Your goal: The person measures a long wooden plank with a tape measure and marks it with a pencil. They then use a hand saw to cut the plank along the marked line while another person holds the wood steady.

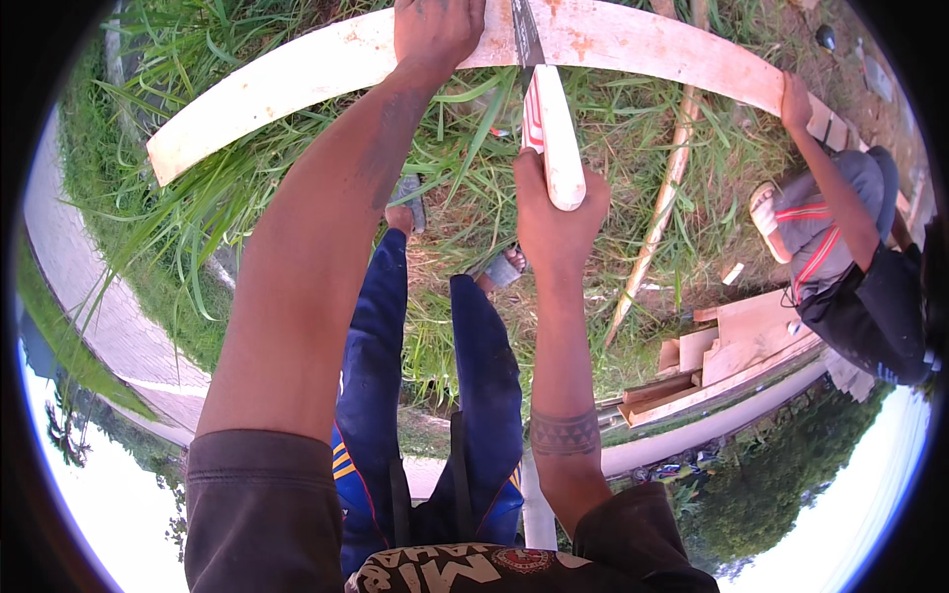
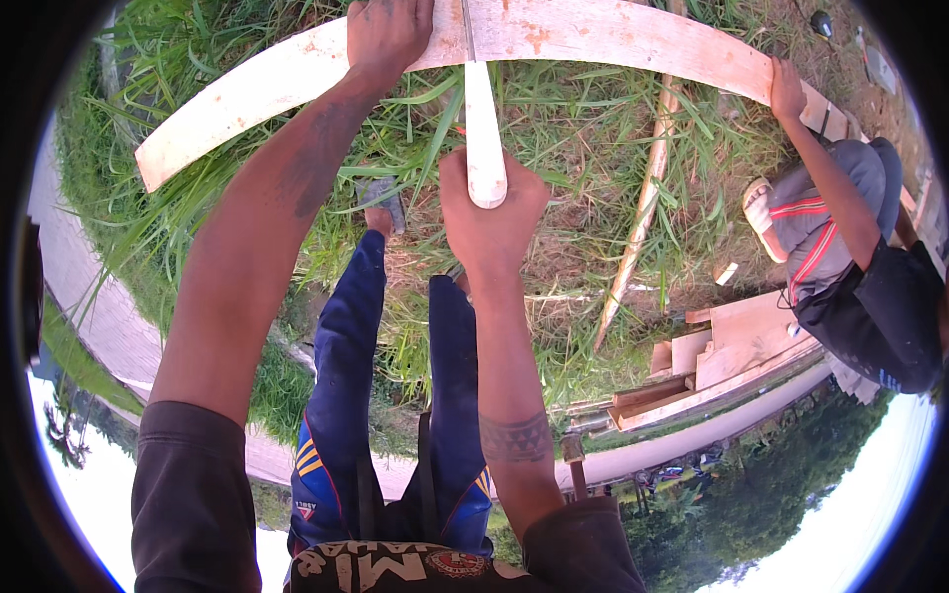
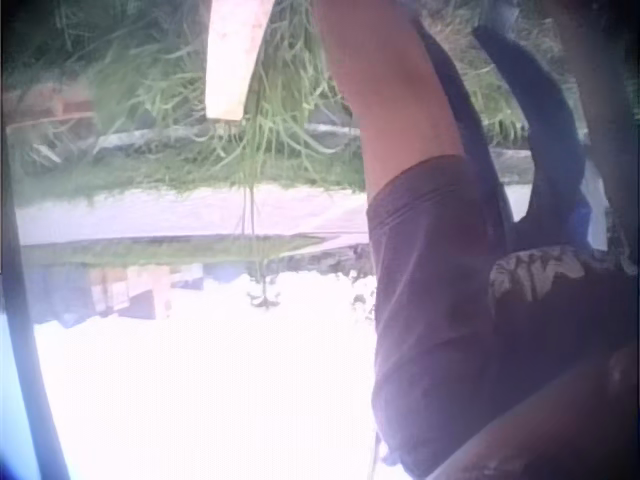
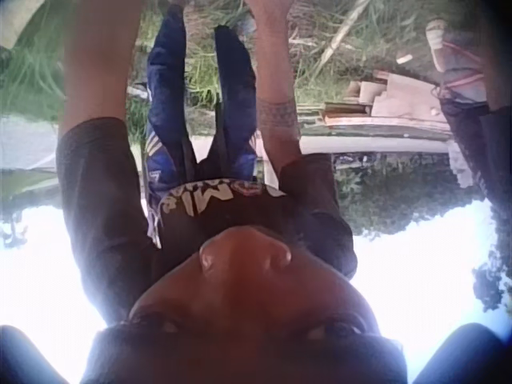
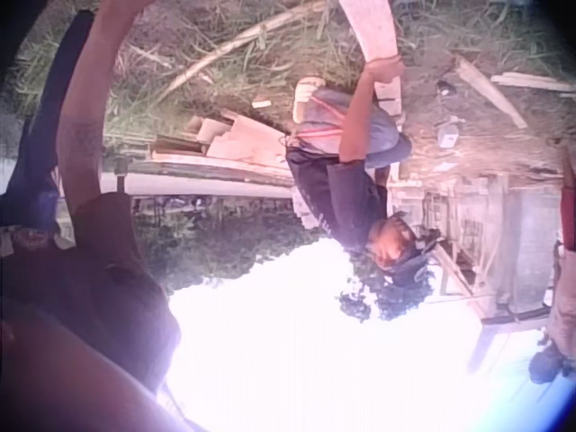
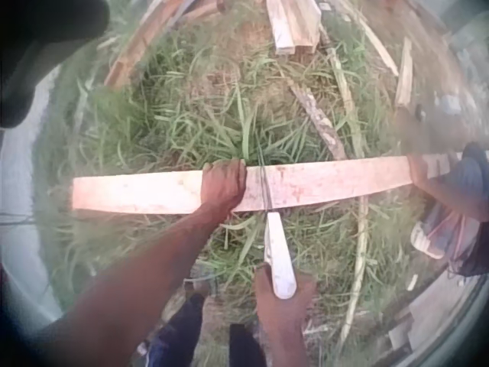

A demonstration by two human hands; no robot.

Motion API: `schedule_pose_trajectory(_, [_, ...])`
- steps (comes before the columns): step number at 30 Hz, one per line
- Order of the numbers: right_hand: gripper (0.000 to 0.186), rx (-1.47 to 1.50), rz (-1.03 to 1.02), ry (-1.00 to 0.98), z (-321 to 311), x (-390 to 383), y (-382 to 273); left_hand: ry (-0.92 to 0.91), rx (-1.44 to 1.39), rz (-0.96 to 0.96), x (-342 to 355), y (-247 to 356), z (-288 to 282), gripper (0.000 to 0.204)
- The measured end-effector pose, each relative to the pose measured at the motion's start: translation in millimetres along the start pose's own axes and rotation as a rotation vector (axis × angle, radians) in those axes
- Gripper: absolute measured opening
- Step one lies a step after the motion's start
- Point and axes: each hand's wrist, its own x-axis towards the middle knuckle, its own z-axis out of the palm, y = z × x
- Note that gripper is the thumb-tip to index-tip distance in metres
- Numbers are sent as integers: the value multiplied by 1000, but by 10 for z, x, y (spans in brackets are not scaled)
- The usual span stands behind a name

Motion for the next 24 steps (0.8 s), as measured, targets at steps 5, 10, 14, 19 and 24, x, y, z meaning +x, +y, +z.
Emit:
schedule_pose_trajectory(5, [9,-148,-30,-51,-806,-1381,105,-155,-102,-205,-61,3,-24,19])
schedule_pose_trajectory(10, [4,-206,-79,-68,-744,-991,28,-36,-104,-123,21,29,-22,20])
schedule_pose_trajectory(14, [19,-24,51,-3,-388,-2,-62,-95,-97,-130,12,36,13,20])
schedule_pose_trajectory(19, [3,-204,5,-49,-889,-1350,147,-116,-75,-145,-40,-23,-24,21])
schedule_pose_trajectory(24, [8,-232,-42,-74,-1045,-1433,-85,-55,-84,-162,-19,38,-93,20])
